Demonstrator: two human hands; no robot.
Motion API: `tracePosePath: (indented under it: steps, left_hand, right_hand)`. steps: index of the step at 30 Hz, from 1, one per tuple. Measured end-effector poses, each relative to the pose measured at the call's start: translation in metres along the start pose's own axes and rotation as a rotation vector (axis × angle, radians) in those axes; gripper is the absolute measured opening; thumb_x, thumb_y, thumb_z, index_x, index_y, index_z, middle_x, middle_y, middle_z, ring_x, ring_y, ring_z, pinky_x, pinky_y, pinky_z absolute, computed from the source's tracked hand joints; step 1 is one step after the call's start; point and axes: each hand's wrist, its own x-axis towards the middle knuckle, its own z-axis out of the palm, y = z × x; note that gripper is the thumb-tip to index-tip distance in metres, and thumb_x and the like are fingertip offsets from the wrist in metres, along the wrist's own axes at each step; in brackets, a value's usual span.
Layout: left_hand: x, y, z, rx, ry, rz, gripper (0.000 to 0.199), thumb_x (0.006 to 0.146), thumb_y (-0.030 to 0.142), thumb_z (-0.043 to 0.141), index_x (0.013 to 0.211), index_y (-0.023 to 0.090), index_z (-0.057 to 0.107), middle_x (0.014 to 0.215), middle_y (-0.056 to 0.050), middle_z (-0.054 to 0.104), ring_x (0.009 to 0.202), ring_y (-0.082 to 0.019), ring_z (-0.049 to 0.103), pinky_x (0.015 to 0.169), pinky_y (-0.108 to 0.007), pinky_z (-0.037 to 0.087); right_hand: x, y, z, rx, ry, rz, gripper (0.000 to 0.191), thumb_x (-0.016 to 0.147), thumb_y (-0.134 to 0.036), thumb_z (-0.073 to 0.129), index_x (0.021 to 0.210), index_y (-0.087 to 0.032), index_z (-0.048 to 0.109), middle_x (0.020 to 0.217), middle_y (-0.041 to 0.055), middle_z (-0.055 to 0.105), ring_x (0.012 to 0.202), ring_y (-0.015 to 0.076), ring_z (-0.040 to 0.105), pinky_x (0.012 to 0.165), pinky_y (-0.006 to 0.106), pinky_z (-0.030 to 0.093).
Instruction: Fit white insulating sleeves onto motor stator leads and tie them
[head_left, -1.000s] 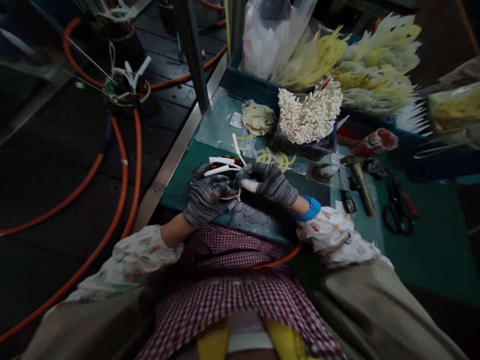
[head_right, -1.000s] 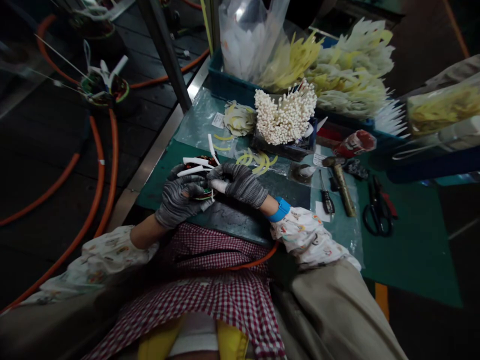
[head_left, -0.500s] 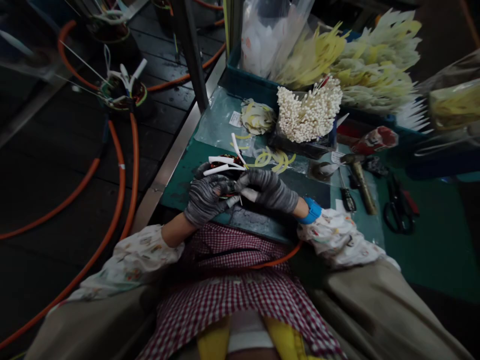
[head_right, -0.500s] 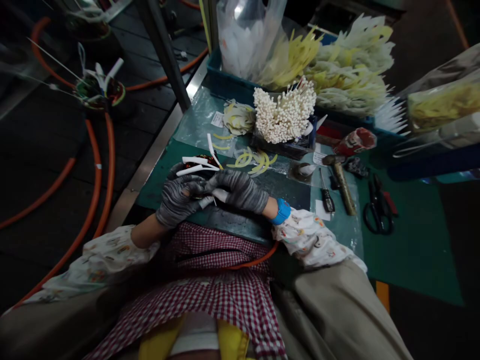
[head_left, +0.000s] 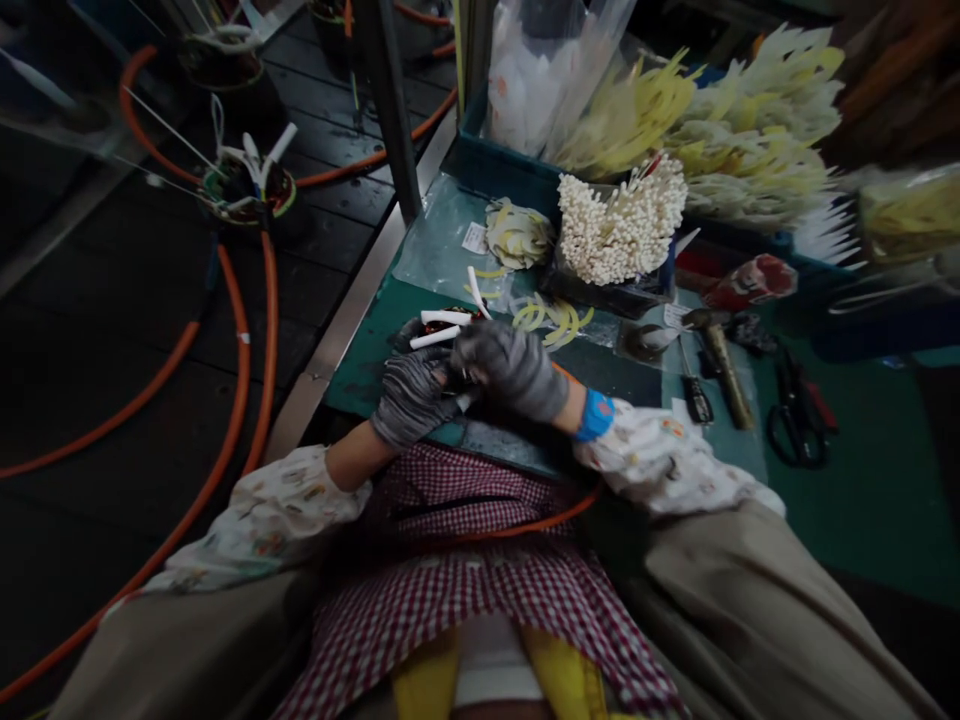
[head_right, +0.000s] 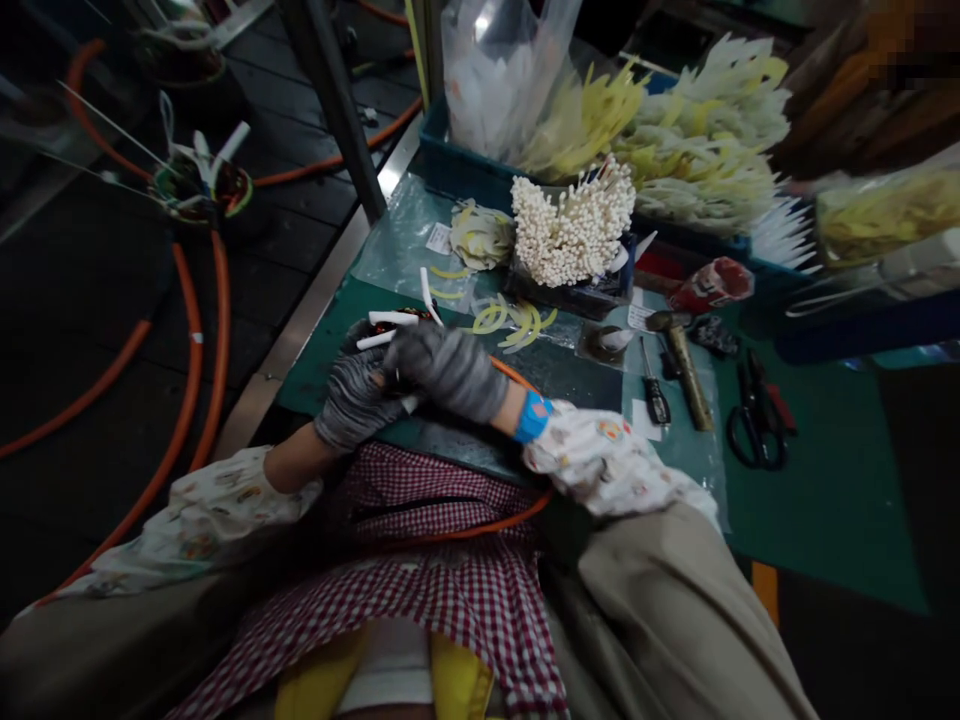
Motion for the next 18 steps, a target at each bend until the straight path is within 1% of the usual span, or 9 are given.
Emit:
tracePosePath:
  steps: [3, 6, 8, 9, 11, 12, 13, 15, 18]
  left_hand:
    - [-0.002, -0.006, -0.004, 0.014, 0.026, 0.127, 0.018, 0.089, 0.043, 0.08, 0.095, 0.026, 0.075, 0.109, -0.006, 0.08, 0.12, -0.032, 0.072, 0.129, -0.065, 0.033]
    - [-0.01, -0.01, -0.012, 0.051, 0.035, 0.263, 0.011, 0.094, 0.036, 0.077, 0.104, 0.031, 0.075, 0.118, -0.003, 0.08, 0.123, -0.031, 0.071, 0.128, -0.073, 0.027]
    - [-0.018, -0.011, -0.019, 0.108, 0.043, 0.24, 0.015, 0.097, 0.029, 0.072, 0.112, 0.033, 0.076, 0.125, -0.002, 0.077, 0.127, -0.031, 0.068, 0.124, -0.07, 0.037]
    - [-0.021, -0.011, -0.023, 0.132, 0.037, 0.196, 0.02, 0.098, 0.026, 0.07, 0.116, 0.032, 0.075, 0.126, -0.003, 0.077, 0.126, -0.03, 0.067, 0.12, -0.064, 0.045]
    - [-0.022, -0.013, -0.034, 0.146, -0.002, 0.129, 0.028, 0.1, 0.018, 0.063, 0.123, 0.03, 0.074, 0.124, -0.004, 0.076, 0.122, -0.027, 0.069, 0.109, -0.048, 0.057]
    - [-0.02, -0.014, -0.041, 0.14, -0.04, 0.15, 0.033, 0.1, 0.014, 0.059, 0.126, 0.03, 0.073, 0.123, -0.003, 0.076, 0.12, -0.025, 0.069, 0.103, -0.043, 0.06]
    - [-0.017, -0.015, -0.048, 0.136, -0.086, 0.212, 0.039, 0.1, 0.011, 0.055, 0.129, 0.031, 0.072, 0.124, -0.002, 0.076, 0.118, -0.024, 0.07, 0.098, -0.04, 0.061]
    - [-0.007, -0.016, -0.062, 0.157, -0.169, 0.378, 0.047, 0.1, 0.007, 0.05, 0.13, 0.036, 0.071, 0.126, -0.001, 0.077, 0.115, -0.024, 0.071, 0.089, -0.036, 0.062]
    - [0.003, -0.014, -0.077, 0.265, -0.23, 0.534, 0.039, 0.1, 0.009, 0.05, 0.124, 0.03, 0.072, 0.119, -0.004, 0.078, 0.112, -0.025, 0.072, 0.08, -0.035, 0.06]
  right_hand:
    - [0.022, 0.009, 0.0, -0.051, 0.129, 0.074, 0.016, 0.101, -0.025, 0.061, 0.103, -0.017, 0.075, 0.104, 0.0104, 0.076, 0.1, 0.0247, 0.07, 0.098, 0.039, 0.06]
    - [0.02, 0.013, -0.012, -0.04, 0.312, 0.111, 0.022, 0.104, -0.028, 0.052, 0.114, -0.021, 0.07, 0.115, 0.0131, 0.073, 0.107, 0.0268, 0.068, 0.106, 0.046, 0.056]
    - [0.012, 0.015, -0.018, -0.053, 0.401, 0.183, 0.031, 0.102, -0.033, 0.055, 0.128, -0.02, 0.065, 0.129, 0.0171, 0.069, 0.117, 0.0304, 0.065, 0.111, 0.05, 0.053]
    - [0.009, 0.017, -0.019, -0.074, 0.375, 0.231, 0.039, 0.099, -0.035, 0.061, 0.134, -0.017, 0.063, 0.133, 0.0196, 0.068, 0.119, 0.0332, 0.064, 0.111, 0.053, 0.052]
    - [0.007, 0.023, -0.017, -0.134, 0.184, 0.305, 0.056, 0.092, -0.037, 0.069, 0.141, -0.01, 0.06, 0.133, 0.0238, 0.069, 0.115, 0.0368, 0.066, 0.108, 0.056, 0.053]
    - [0.008, 0.028, -0.015, -0.157, 0.09, 0.314, 0.059, 0.091, -0.035, 0.07, 0.141, -0.007, 0.06, 0.131, 0.025, 0.07, 0.112, 0.0371, 0.067, 0.107, 0.056, 0.053]
    - [0.011, 0.033, -0.013, -0.159, 0.023, 0.3, 0.059, 0.09, -0.032, 0.069, 0.142, -0.005, 0.06, 0.13, 0.0257, 0.071, 0.111, 0.0367, 0.069, 0.106, 0.055, 0.054]
    - [0.019, 0.046, -0.011, -0.103, -0.035, 0.226, 0.057, 0.088, -0.026, 0.068, 0.141, -0.005, 0.062, 0.13, 0.0245, 0.073, 0.11, 0.0343, 0.07, 0.106, 0.054, 0.054]
    - [0.034, 0.061, -0.015, 0.032, -0.102, 0.111, 0.047, 0.085, -0.023, 0.072, 0.13, -0.015, 0.071, 0.125, 0.0146, 0.078, 0.108, 0.0278, 0.072, 0.104, 0.046, 0.058]
